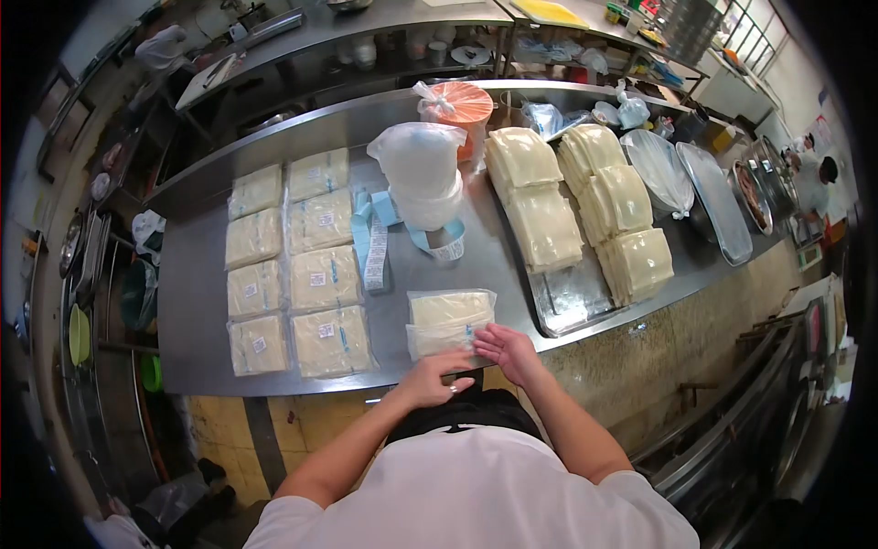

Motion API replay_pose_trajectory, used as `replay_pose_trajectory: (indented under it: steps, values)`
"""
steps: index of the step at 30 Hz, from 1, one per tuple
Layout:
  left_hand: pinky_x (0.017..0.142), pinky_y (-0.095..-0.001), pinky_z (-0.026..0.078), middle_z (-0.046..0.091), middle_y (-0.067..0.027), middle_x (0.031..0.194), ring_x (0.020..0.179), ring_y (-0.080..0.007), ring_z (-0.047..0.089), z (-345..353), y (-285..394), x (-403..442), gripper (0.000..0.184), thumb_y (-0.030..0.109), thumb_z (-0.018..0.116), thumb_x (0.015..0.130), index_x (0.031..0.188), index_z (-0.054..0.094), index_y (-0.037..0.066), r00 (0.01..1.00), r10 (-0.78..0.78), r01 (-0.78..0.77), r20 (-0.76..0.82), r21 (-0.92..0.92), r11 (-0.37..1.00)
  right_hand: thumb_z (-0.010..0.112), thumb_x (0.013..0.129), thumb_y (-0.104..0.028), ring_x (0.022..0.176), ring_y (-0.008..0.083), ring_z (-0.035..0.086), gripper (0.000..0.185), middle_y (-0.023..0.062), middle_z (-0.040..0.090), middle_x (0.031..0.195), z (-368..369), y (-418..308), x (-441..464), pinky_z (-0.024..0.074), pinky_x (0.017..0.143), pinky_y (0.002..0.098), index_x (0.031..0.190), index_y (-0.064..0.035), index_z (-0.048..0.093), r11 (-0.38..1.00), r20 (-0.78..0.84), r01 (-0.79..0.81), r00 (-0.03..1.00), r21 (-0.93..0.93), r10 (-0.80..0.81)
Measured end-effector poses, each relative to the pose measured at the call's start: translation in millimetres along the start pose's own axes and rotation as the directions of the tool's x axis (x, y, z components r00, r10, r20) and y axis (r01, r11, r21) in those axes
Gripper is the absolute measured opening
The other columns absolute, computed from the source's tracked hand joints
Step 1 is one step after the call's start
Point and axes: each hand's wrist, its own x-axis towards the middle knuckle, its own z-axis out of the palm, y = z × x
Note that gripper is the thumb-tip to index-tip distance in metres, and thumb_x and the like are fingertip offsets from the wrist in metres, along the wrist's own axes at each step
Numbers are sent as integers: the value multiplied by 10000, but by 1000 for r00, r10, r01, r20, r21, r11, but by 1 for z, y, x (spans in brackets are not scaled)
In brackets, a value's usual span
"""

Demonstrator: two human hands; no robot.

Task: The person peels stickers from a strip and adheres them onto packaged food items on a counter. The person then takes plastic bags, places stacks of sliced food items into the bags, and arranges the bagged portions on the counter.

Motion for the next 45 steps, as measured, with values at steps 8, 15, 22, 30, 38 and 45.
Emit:
replay_pose_trajectory:
  steps: [8,15,22,30,38,45]
  values:
    - [1236,-536,232,355,-134,1635,1527,-338,295,10,-15,32,886,487,762,830,1532,419,69,980,80,81,-181,734,674,779,828,-249,770,262,701,477,191,707,940,6,7,47,561,677,387,1098,118,637,-9,203,285,658,-958,-725]
    - [1218,-535,276,414,-145,1597,1493,-355,356,17,-19,36,871,426,784,816,1514,428,46,940,91,153,-329,645,748,716,935,-274,488,196,614,304,82,664,736,30,-33,58,491,441,323,1033,11,670,597,19,31,999,-802,-26]
    - [1061,-426,500,646,-155,1354,1266,-329,615,-7,-47,35,493,316,675,971,1357,594,20,670,-389,99,-632,-443,891,650,1007,-216,589,163,653,215,74,682,802,142,-84,0,544,523,299,1075,-12,653,815,312,140,949,-562,53]
    - [1171,-506,392,514,-154,1511,1386,-330,504,-98,-21,-16,590,396,489,1074,1526,396,28,880,-403,-352,-251,-915,-199,734,939,-137,1064,196,622,394,124,661,1182,199,-90,28,515,915,349,1280,-1,590,332,371,572,779,-750,-505]
    - [1197,-507,341,546,-178,1479,1372,-350,510,-222,-51,-62,583,313,557,1021,1491,442,-13,928,-182,-372,-325,-825,-426,676,999,-199,1186,255,638,581,125,593,1378,292,-12,50,539,1001,456,1486,-24,414,983,289,-123,944,-133,157]
    - [964,-411,545,696,-124,1166,1103,-252,670,-357,-141,-56,320,108,656,975,1270,613,-7,819,-524,-181,-234,-972,151,669,962,-50,1099,202,659,415,122,685,1226,349,-18,182,528,949,355,1350,25,546,803,284,375,921,-464,-266]
